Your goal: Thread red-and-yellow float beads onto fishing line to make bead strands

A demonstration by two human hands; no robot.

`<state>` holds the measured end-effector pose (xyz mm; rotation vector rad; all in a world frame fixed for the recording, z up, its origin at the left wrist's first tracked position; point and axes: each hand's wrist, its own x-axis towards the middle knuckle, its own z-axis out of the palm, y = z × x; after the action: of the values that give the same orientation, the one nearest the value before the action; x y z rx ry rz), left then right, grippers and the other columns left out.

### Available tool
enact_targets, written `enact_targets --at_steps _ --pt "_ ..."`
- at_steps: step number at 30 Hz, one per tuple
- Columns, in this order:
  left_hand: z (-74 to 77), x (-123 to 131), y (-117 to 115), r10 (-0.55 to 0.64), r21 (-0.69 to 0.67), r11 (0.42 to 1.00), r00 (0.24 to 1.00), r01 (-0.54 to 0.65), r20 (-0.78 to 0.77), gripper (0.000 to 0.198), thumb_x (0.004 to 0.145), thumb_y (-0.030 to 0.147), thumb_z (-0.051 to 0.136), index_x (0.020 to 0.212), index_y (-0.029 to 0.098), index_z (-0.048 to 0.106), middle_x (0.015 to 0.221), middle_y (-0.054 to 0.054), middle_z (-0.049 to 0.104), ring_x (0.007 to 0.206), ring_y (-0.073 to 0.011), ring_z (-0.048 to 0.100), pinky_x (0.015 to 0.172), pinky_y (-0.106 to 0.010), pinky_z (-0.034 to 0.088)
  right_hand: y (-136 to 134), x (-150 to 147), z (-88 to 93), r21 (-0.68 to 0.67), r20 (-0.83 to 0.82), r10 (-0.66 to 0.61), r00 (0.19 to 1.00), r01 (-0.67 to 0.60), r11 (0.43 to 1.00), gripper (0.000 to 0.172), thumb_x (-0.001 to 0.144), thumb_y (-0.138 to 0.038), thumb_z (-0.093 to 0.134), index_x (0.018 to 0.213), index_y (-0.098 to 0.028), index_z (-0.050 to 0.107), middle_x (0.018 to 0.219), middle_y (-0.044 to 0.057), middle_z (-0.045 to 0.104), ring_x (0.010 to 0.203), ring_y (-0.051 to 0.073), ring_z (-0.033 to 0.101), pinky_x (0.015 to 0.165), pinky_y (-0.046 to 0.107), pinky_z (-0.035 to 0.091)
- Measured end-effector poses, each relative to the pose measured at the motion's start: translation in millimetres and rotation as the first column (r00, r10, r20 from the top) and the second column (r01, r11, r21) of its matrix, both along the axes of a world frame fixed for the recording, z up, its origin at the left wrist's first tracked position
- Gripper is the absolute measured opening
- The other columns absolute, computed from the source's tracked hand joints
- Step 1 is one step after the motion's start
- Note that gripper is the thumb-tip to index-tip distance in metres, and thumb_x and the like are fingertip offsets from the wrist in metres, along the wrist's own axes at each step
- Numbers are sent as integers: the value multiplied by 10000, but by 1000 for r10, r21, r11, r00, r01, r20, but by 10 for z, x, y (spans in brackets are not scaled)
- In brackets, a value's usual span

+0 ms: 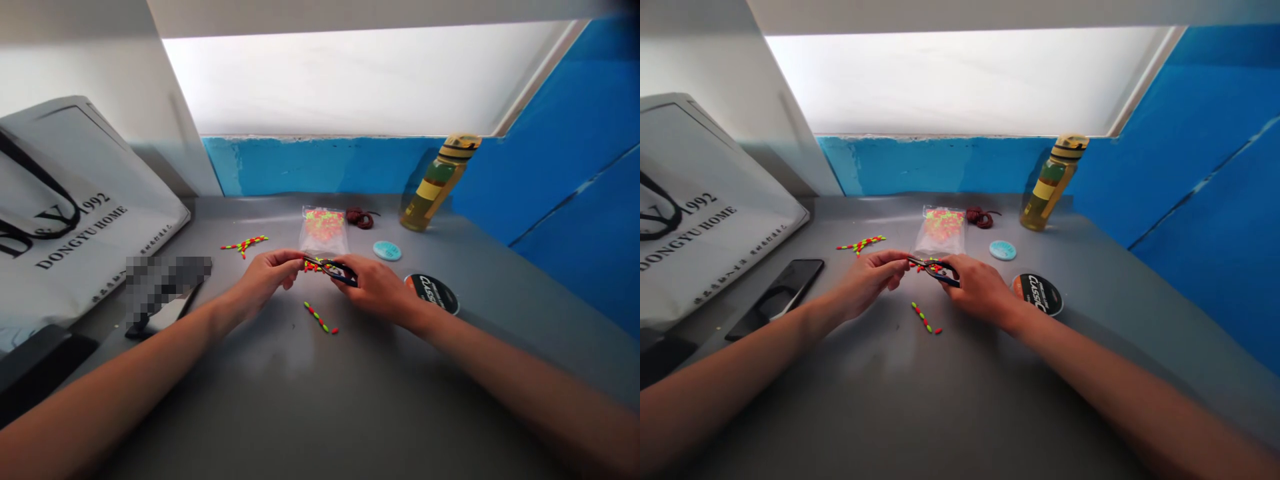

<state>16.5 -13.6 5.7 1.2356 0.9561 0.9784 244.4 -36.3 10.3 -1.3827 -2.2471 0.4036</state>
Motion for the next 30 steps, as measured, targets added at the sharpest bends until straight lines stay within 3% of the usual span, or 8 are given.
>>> enact_targets --at_steps 8,15,22,27,30 --pt "9 -6 16 77 48 996 992 -72 -104 278 748 320 762 979 167 782 760 -35 665 600 -99 459 542 -248 339 -3 -23 -3 -47 -21 -43 999 42 998 316 902 -247 591 1207 -199 658 1145 91 716 957 240 652 788 334 454" --pt "17 -15 -11 49 -2 999 987 -50 -150 265 754 332 762 963 171 785 797 -36 680 623 -98 450 574 -245 324 0 -39 -32 -63 -28 -46 999 44 997 334 887 -234 595 1212 -222 670 1132 72 730 968 246 662 785 330 452" --pt "-7 -26 8 33 -20 999 992 -36 -126 278 747 384 781 896 150 758 781 -22 647 618 -89 453 581 -248 308 0 -56 -54 -99 62 -69 996 74 992 240 903 -250 552 1090 -225 700 973 62 752 846 245 667 691 320 428" --pt "-2 -16 6 47 -28 998 994 -50 -98 279 740 373 786 911 154 761 804 -25 652 615 -89 451 586 -253 320 31 -33 -101 -58 -30 -25 999 23 998 365 876 -190 567 1232 -218 644 1177 74 711 1018 257 652 827 345 461" --pt "12 -9 -6 44 -23 999 995 -47 -93 282 741 377 785 910 153 766 801 -25 652 615 -86 452 586 -251 323 51 -18 -133 -37 -49 -12 999 10 999 406 856 -174 582 1257 -210 630 1199 81 699 1057 267 645 866 361 466"
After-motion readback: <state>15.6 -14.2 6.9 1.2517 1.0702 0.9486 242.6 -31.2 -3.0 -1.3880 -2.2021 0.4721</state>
